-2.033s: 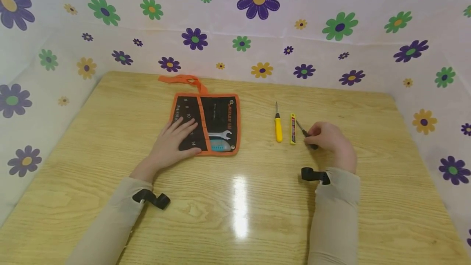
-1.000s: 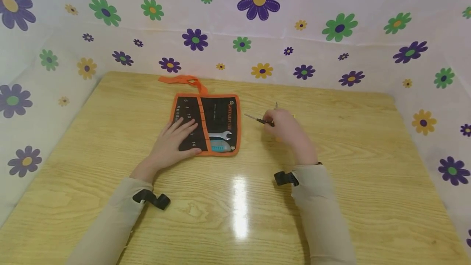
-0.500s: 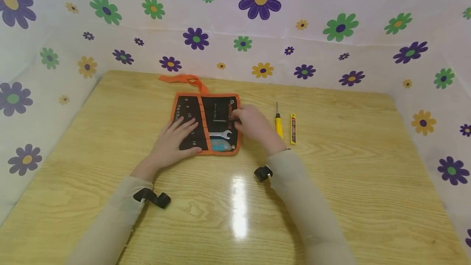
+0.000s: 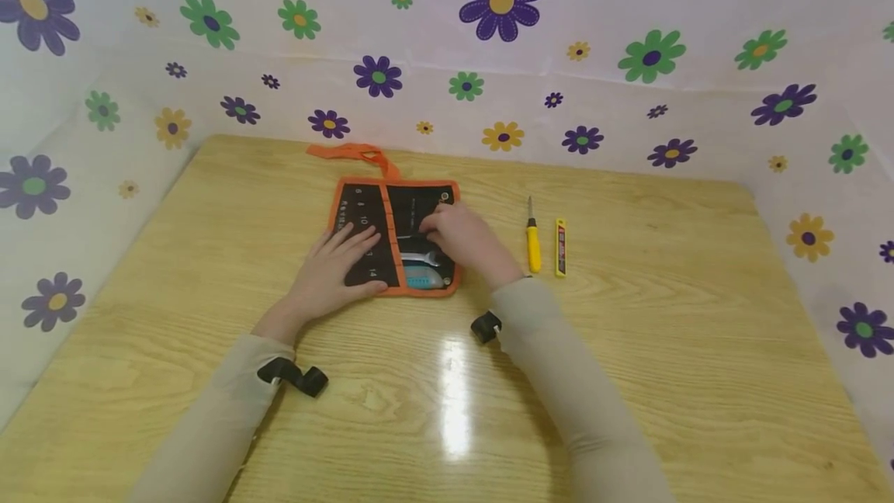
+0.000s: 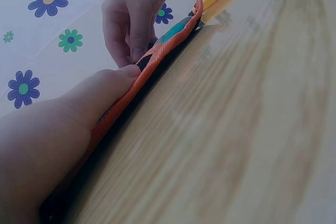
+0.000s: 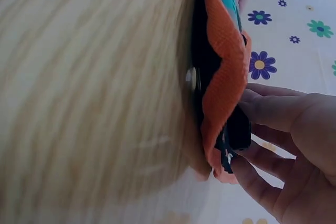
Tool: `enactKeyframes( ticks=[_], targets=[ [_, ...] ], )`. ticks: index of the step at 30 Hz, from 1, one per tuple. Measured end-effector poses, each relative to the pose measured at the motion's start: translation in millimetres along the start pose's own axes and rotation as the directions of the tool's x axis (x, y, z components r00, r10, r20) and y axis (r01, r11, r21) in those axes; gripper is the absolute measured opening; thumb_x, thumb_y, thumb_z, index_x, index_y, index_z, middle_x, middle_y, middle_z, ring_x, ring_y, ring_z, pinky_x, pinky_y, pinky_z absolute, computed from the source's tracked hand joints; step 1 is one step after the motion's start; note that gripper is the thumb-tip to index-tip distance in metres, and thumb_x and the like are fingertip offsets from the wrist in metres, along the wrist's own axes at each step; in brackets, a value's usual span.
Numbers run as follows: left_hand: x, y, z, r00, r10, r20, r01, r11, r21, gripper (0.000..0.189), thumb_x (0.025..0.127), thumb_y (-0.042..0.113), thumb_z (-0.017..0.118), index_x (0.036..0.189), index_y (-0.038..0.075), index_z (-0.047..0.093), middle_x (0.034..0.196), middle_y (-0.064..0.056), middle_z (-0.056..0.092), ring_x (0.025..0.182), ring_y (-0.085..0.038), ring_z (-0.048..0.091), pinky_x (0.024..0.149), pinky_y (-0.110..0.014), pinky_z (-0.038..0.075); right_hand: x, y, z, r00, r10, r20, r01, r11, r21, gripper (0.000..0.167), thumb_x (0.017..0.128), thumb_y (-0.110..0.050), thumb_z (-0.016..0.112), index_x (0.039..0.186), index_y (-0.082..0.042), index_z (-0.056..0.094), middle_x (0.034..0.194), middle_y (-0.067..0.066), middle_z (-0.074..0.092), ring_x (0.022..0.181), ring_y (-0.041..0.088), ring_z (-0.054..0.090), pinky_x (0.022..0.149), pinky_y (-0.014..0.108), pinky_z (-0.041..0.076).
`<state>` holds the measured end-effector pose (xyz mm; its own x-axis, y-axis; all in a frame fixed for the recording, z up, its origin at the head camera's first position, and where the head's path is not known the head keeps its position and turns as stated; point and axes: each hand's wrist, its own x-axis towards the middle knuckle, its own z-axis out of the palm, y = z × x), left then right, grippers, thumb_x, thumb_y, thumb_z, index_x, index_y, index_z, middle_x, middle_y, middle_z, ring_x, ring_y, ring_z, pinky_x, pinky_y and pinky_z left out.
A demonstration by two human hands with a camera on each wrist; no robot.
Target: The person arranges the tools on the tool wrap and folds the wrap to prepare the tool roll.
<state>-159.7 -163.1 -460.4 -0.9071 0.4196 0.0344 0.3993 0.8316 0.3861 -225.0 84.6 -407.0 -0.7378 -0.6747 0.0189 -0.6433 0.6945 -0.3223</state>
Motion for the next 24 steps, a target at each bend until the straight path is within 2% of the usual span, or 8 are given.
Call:
enactKeyframes(
  ticks=[4, 13, 24],
  targets=[
    [-0.6, 1.5, 0.4, 1.0, -0.001, 0.001, 0.001, 1.0, 0.0, 0.089, 0.083, 0.075, 0.046, 0.152, 0.022, 0.029, 0.157, 0.004, 0.022, 0.145, -0.025, 0.006, 0.114, -0.049, 0.0, 2.5, -1, 4, 1.0, -0.001, 0.004, 0.001, 0.999, 0.046, 0.02, 0.093, -0.007, 0.062, 0.11, -0.004, 0.071, 0.105, 0.01, 0.065, 0.096, 0.023, 0.06, 0.085, 0.034, 0.05],
    [-0.4, 3.5, 0.7, 1.0, -0.005, 0.003, 0.005, 1.0, -0.008, 0.088, 0.083, 0.073, 0.048, 0.152, 0.022, 0.03, 0.157, 0.004, 0.022, 0.145, -0.024, 0.006, 0.114, -0.049, 0.0, 3.7, -7, 2, 0.996, 0.084, 0.02, -0.086, 0.99, 0.108, 0.021, 0.093, -0.001, 0.06, 0.112, 0.0, 0.068, 0.106, 0.013, 0.061, 0.097, 0.025, 0.059, 0.086, 0.035, 0.05],
    [-0.1, -0.8, 1.0, 1.0, -0.003, -0.009, 0.003, 1.0, -0.005, 0.09, 0.082, 0.076, 0.045, 0.152, 0.023, 0.028, 0.157, 0.005, 0.022, 0.145, -0.024, 0.006, 0.114, -0.049, -0.001, 8.0, -13, 4, 0.998, 0.058, -0.002, -0.057, 0.994, 0.096, 0.025, 0.091, 0.005, 0.059, 0.113, -0.001, 0.07, 0.109, 0.015, 0.059, 0.1, 0.028, 0.058, 0.088, 0.036, 0.049]
  ],
)
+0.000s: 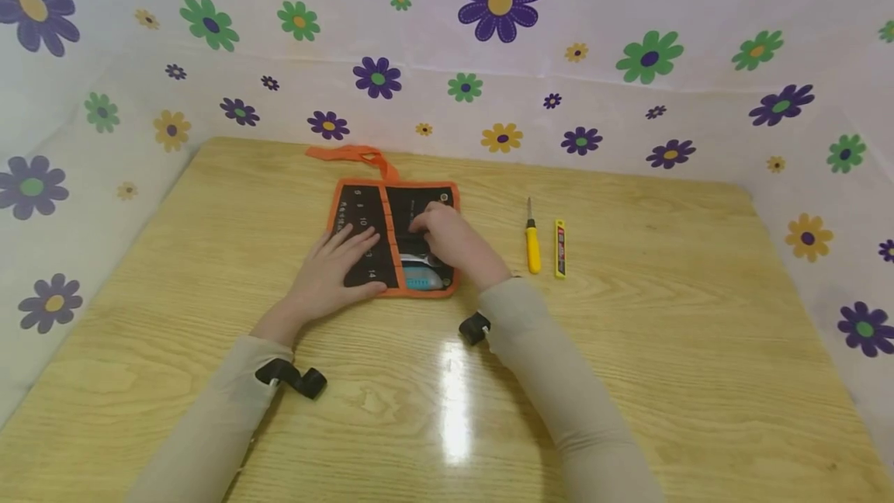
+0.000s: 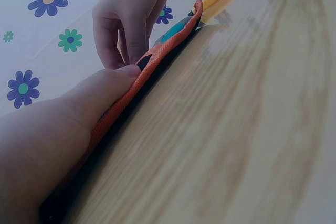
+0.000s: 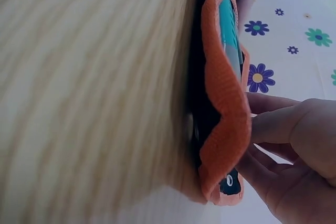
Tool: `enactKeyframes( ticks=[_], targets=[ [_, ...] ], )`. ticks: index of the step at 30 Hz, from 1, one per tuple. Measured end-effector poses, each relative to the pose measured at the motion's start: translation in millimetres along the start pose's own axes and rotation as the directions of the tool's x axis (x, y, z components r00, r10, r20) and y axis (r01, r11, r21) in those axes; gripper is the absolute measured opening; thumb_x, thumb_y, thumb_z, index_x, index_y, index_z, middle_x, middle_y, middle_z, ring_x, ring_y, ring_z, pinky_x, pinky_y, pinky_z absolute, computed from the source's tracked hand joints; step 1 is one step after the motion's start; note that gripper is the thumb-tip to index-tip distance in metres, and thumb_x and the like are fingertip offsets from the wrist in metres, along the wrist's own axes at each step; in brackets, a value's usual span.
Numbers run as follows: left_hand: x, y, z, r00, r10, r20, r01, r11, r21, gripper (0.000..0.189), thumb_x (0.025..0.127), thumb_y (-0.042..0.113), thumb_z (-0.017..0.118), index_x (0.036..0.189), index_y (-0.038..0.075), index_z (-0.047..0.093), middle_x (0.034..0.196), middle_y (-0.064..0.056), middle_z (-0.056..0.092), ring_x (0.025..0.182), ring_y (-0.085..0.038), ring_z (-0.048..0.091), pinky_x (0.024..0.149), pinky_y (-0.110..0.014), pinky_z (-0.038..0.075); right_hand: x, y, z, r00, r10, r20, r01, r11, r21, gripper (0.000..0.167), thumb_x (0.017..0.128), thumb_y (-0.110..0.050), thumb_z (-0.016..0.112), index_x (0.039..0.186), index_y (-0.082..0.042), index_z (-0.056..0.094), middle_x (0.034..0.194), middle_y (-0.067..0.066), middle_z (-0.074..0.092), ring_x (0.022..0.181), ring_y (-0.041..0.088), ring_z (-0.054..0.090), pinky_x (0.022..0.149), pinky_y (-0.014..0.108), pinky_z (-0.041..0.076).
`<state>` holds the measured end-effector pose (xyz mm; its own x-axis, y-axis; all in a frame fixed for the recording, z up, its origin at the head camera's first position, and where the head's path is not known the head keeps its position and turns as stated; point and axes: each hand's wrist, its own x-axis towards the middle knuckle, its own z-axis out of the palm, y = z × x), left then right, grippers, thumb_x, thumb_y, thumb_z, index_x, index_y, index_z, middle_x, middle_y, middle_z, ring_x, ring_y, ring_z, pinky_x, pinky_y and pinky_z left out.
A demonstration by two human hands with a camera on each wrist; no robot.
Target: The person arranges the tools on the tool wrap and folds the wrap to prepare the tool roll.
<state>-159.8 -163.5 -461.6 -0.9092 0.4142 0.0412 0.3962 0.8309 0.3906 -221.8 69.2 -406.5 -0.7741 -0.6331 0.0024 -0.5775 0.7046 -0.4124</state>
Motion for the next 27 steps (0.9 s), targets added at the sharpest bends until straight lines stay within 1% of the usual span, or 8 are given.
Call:
enactKeyframes(
  ticks=[6, 14, 20, 24, 27],
  targets=[
    [0.2, 1.0, -0.4, 1.0, 0.002, -0.001, -0.002, 1.0, 0.004, 0.089, 0.083, 0.075, 0.046, 0.152, 0.022, 0.029, 0.157, 0.005, 0.022, 0.145, -0.024, 0.006, 0.115, -0.049, 0.0, 1.6, -1.7, 1.7, 1.0, -0.01, 0.007, 0.01, 1.0, -0.006, 0.025, 0.092, 0.003, 0.059, 0.114, -0.002, 0.069, 0.109, 0.015, 0.06, 0.099, 0.027, 0.059, 0.087, 0.036, 0.05],
    [-0.1, 0.9, -0.2, 1.0, 0.002, -0.008, -0.002, 1.0, 0.008, 0.089, 0.082, 0.076, 0.046, 0.152, 0.024, 0.029, 0.156, 0.006, 0.022, 0.145, -0.023, 0.006, 0.115, -0.048, -0.001, 1.9, -2.6, 2.2, 1.0, -0.003, 0.01, 0.003, 1.0, 0.006, 0.024, 0.092, 0.002, 0.059, 0.115, -0.001, 0.068, 0.109, 0.015, 0.061, 0.099, 0.027, 0.059, 0.087, 0.036, 0.05],
    [-0.1, 1.9, -1.3, 1.0, 0.008, -0.009, -0.008, 1.0, 0.003, 0.089, 0.083, 0.074, 0.047, 0.152, 0.022, 0.03, 0.156, 0.004, 0.023, 0.145, -0.026, 0.007, 0.114, -0.049, -0.001, 0.9, -2.9, 1.5, 1.0, -0.01, 0.018, 0.009, 1.0, 0.008, 0.026, 0.093, 0.003, 0.057, 0.117, -0.001, 0.067, 0.111, 0.015, 0.061, 0.103, 0.028, 0.058, 0.089, 0.037, 0.049],
    [-0.2, 2.8, -1.7, 1.0, 0.009, -0.004, -0.009, 1.0, 0.004, 0.089, 0.083, 0.074, 0.048, 0.152, 0.021, 0.03, 0.157, 0.003, 0.023, 0.145, -0.026, 0.007, 0.114, -0.05, 0.0, -2.7, -2.3, -1.8, 0.999, 0.009, 0.047, -0.01, 1.0, 0.03, 0.028, 0.094, 0.004, 0.055, 0.121, 0.0, 0.064, 0.118, 0.015, 0.059, 0.11, 0.028, 0.056, 0.094, 0.038, 0.046],
    [0.0, 2.9, -1.4, 1.0, 0.006, -0.001, -0.006, 1.0, 0.008, 0.088, 0.083, 0.073, 0.048, 0.152, 0.021, 0.03, 0.157, 0.004, 0.023, 0.145, -0.026, 0.007, 0.114, -0.049, 0.0, -4.1, -1.2, -4.3, 0.998, 0.04, 0.053, -0.042, 0.998, 0.045, 0.03, 0.094, 0.005, 0.054, 0.123, 0.002, 0.062, 0.119, 0.016, 0.06, 0.109, 0.028, 0.057, 0.093, 0.037, 0.047]
  ],
)
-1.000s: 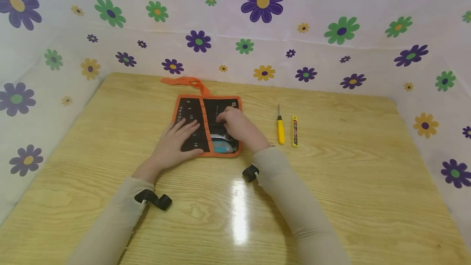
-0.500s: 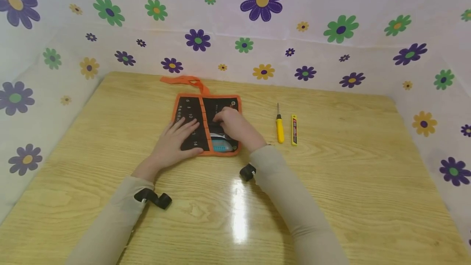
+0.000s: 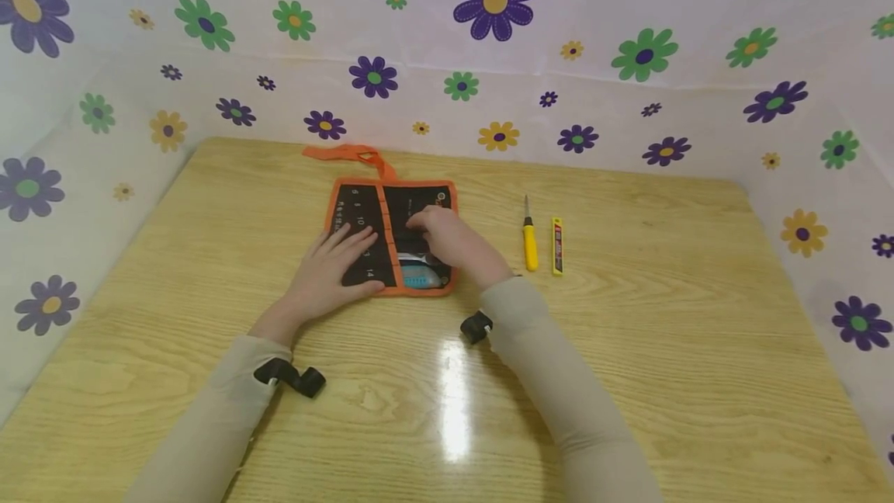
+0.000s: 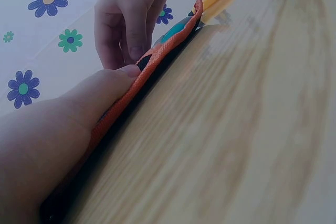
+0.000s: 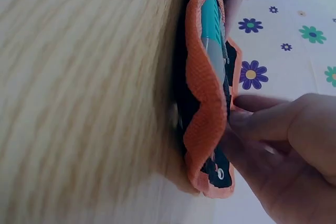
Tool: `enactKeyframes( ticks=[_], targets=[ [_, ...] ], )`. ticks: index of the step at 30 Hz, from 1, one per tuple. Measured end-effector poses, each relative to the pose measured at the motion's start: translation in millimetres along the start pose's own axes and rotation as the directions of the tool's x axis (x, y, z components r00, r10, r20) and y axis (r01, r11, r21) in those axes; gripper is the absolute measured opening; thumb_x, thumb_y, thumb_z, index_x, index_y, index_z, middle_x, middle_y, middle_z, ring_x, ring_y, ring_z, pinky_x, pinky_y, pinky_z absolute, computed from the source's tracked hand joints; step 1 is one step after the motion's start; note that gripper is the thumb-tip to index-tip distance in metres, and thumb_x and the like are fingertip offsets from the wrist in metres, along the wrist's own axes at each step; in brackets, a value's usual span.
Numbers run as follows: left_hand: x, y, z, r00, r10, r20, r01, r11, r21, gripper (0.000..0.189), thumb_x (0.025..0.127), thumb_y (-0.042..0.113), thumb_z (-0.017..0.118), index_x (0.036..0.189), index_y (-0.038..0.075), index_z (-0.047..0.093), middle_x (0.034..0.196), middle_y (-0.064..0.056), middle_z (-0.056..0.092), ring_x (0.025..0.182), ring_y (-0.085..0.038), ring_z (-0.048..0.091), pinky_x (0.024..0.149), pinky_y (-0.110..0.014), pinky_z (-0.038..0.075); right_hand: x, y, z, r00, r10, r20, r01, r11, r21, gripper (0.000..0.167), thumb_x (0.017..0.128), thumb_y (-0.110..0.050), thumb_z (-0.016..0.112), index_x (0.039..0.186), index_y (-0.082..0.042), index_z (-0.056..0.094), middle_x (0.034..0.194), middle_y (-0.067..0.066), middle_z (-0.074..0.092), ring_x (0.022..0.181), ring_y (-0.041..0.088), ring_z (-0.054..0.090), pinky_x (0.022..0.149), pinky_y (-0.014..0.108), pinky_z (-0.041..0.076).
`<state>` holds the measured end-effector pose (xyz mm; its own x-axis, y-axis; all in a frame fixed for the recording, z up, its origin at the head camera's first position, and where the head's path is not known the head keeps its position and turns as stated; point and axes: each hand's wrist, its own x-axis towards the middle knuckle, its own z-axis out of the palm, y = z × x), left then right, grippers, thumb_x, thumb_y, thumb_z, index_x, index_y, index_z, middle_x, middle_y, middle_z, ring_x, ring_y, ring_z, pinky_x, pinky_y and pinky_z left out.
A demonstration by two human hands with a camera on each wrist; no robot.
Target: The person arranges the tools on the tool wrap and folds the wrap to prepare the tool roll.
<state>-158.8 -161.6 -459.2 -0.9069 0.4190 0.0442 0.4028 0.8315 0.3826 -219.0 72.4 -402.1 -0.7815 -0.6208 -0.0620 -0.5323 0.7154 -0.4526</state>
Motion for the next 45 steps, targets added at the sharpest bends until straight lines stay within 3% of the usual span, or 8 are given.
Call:
enactKeyframes(
  ticks=[8, 19, 29, 33, 40, 45],
  targets=[
    [0.2, -0.1, 1.0, 1.0, -0.005, 0.003, 0.005, 1.0, 0.001, 0.089, 0.083, 0.074, 0.047, 0.152, 0.023, 0.029, 0.157, 0.005, 0.022, 0.145, -0.025, 0.007, 0.114, -0.049, -0.001, 2.0, -2, 0, 0.998, 0.063, 0.0, -0.063, 0.997, 0.039, 0.026, 0.093, 0.004, 0.054, 0.117, 0.005, 0.065, 0.109, 0.017, 0.064, 0.098, 0.027, 0.062, 0.084, 0.034, 0.052],
    [0.1, 0.8, -0.5, 1.0, -0.014, 0.013, 0.014, 1.0, -0.003, 0.087, 0.084, 0.071, 0.05, 0.152, 0.023, 0.027, 0.157, 0.006, 0.022, 0.145, -0.024, 0.006, 0.114, -0.049, -0.001, 6.3, -12, 6, 0.999, 0.026, -0.039, -0.026, 1.0, 0.0, 0.025, 0.093, 0.002, 0.057, 0.116, 0.005, 0.066, 0.111, 0.018, 0.065, 0.096, 0.026, 0.063, 0.083, 0.033, 0.052],
    [-0.3, -2.8, 1.1, 1.0, -0.007, 0.001, 0.007, 1.0, -0.013, 0.09, 0.082, 0.076, 0.047, 0.153, 0.024, 0.026, 0.157, 0.006, 0.022, 0.145, -0.025, 0.006, 0.114, -0.05, 0.0, 10.7, -18, 8, 0.999, 0.036, -0.026, -0.035, 0.999, 0.03, 0.026, 0.093, 0.0, 0.057, 0.117, 0.003, 0.066, 0.113, 0.017, 0.066, 0.097, 0.024, 0.065, 0.084, 0.033, 0.052],
    [-0.3, -3.1, 1.2, 1.0, -0.007, -0.001, 0.007, 1.0, -0.014, 0.09, 0.082, 0.076, 0.046, 0.153, 0.025, 0.026, 0.157, 0.006, 0.021, 0.145, -0.024, 0.006, 0.114, -0.049, -0.001, 11.1, -21, 7, 0.999, 0.035, -0.016, -0.034, 0.998, 0.056, 0.026, 0.093, 0.0, 0.057, 0.118, 0.003, 0.066, 0.114, 0.016, 0.066, 0.098, 0.024, 0.066, 0.091, 0.037, 0.049],
    [0.8, -3.0, 2.8, 1.0, -0.002, -0.008, 0.002, 1.0, -0.007, 0.091, 0.081, 0.077, 0.044, 0.153, 0.025, 0.025, 0.157, 0.006, 0.021, 0.145, -0.024, 0.006, 0.114, -0.048, -0.001, -0.6, -16, 1, 0.999, 0.033, 0.023, -0.035, 0.995, 0.089, 0.033, 0.093, 0.002, 0.057, 0.126, 0.003, 0.059, 0.123, 0.017, 0.061, 0.107, 0.025, 0.061, 0.09, 0.034, 0.05],
    [0.6, -3.0, 2.7, 1.0, -0.003, -0.009, 0.003, 1.0, -0.011, 0.091, 0.081, 0.077, 0.046, 0.153, 0.025, 0.025, 0.157, 0.006, 0.021, 0.145, -0.024, 0.006, 0.114, -0.048, -0.001, -20.9, -7, -12, 0.994, 0.106, -0.003, -0.105, 0.991, 0.087, 0.035, 0.094, 0.0, 0.058, 0.129, 0.003, 0.057, 0.125, 0.017, 0.058, 0.109, 0.029, 0.058, 0.092, 0.039, 0.048]
  ],
)
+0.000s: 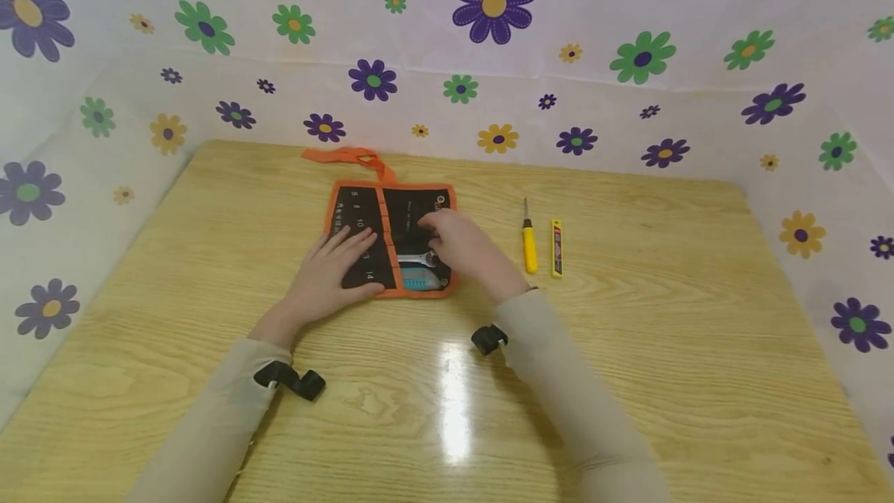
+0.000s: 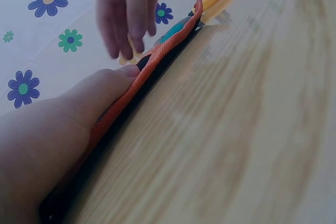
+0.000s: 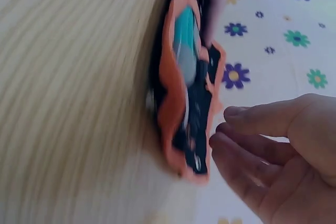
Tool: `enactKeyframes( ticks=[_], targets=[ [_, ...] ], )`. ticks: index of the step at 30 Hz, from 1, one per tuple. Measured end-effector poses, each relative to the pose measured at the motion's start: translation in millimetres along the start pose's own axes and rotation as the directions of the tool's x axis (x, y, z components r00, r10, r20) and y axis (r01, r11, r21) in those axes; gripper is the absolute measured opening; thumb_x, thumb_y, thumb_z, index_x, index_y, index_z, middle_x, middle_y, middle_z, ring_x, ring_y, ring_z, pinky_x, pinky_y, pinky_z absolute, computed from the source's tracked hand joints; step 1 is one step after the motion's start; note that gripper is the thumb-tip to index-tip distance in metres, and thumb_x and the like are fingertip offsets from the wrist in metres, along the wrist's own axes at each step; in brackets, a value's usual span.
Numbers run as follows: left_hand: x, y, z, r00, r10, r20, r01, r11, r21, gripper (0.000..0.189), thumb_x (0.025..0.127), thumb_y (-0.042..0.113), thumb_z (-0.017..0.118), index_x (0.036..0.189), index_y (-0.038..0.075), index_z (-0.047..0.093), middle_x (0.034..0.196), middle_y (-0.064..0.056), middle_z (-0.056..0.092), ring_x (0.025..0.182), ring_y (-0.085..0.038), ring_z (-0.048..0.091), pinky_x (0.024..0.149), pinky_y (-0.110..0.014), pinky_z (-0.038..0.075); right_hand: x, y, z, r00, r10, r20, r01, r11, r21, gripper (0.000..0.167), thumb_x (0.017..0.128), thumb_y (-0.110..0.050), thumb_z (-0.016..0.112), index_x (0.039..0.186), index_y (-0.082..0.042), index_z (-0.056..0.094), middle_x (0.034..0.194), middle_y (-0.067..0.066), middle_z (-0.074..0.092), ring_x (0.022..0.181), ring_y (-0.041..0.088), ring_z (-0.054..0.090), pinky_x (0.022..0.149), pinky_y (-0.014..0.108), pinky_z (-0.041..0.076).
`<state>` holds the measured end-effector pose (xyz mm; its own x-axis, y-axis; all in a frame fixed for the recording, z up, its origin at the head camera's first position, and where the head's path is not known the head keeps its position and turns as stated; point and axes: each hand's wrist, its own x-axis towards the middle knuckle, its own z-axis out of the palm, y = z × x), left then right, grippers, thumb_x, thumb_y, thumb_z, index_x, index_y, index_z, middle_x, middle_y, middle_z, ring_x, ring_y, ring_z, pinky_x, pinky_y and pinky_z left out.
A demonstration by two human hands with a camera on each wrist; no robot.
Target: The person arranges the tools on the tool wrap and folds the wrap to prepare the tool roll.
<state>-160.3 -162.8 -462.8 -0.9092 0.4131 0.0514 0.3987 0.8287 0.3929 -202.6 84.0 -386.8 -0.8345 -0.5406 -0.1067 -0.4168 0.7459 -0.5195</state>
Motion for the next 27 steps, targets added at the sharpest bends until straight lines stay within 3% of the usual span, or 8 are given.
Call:
enactKeyframes(
  ticks=[6, 12, 20, 27],
  targets=[
    [-0.2, 0.2, -0.8, 1.0, -0.001, 0.0, 0.001, 1.0, 0.006, 0.092, 0.081, 0.076, 0.047, 0.153, 0.024, 0.025, 0.157, 0.005, 0.021, 0.145, -0.024, 0.006, 0.114, -0.048, -0.001, -29.7, 22, -15, 0.99, 0.087, -0.108, -0.096, 0.993, -0.075, 0.038, 0.092, -0.007, 0.063, 0.128, 0.002, 0.057, 0.126, 0.02, 0.056, 0.111, 0.035, 0.055, 0.091, 0.045, 0.048],
    [-0.1, 0.8, -0.2, 1.0, -0.002, 0.003, 0.002, 1.0, 0.008, 0.091, 0.081, 0.077, 0.046, 0.153, 0.024, 0.025, 0.157, 0.005, 0.021, 0.145, -0.024, 0.007, 0.115, -0.048, -0.001, -57.8, 41, -29, 0.958, 0.208, -0.195, -0.226, 0.971, -0.072, 0.043, 0.091, -0.009, 0.066, 0.129, 0.006, 0.054, 0.126, 0.026, 0.05, 0.109, 0.041, 0.053, 0.09, 0.051, 0.046],
    [-0.4, 0.7, -0.1, 1.0, -0.004, 0.001, 0.004, 1.0, 0.006, 0.091, 0.082, 0.075, 0.048, 0.153, 0.023, 0.025, 0.157, 0.004, 0.022, 0.145, -0.025, 0.007, 0.114, -0.049, -0.001, -75.0, 59, -35, 0.925, 0.33, -0.188, -0.353, 0.929, -0.106, 0.049, 0.092, -0.016, 0.065, 0.13, 0.011, 0.049, 0.122, 0.032, 0.048, 0.106, 0.044, 0.052, 0.09, 0.054, 0.045],
    [0.0, 1.3, -0.3, 1.0, -0.001, 0.004, 0.001, 1.0, 0.015, 0.091, 0.082, 0.076, 0.046, 0.153, 0.024, 0.024, 0.157, 0.005, 0.021, 0.145, -0.024, 0.007, 0.115, -0.048, -0.001, -76.1, 68, -33, 0.927, 0.334, -0.173, -0.356, 0.927, -0.116, 0.048, 0.091, -0.015, 0.067, 0.126, 0.013, 0.05, 0.12, 0.033, 0.051, 0.104, 0.043, 0.054, 0.088, 0.052, 0.048]
  ],
)
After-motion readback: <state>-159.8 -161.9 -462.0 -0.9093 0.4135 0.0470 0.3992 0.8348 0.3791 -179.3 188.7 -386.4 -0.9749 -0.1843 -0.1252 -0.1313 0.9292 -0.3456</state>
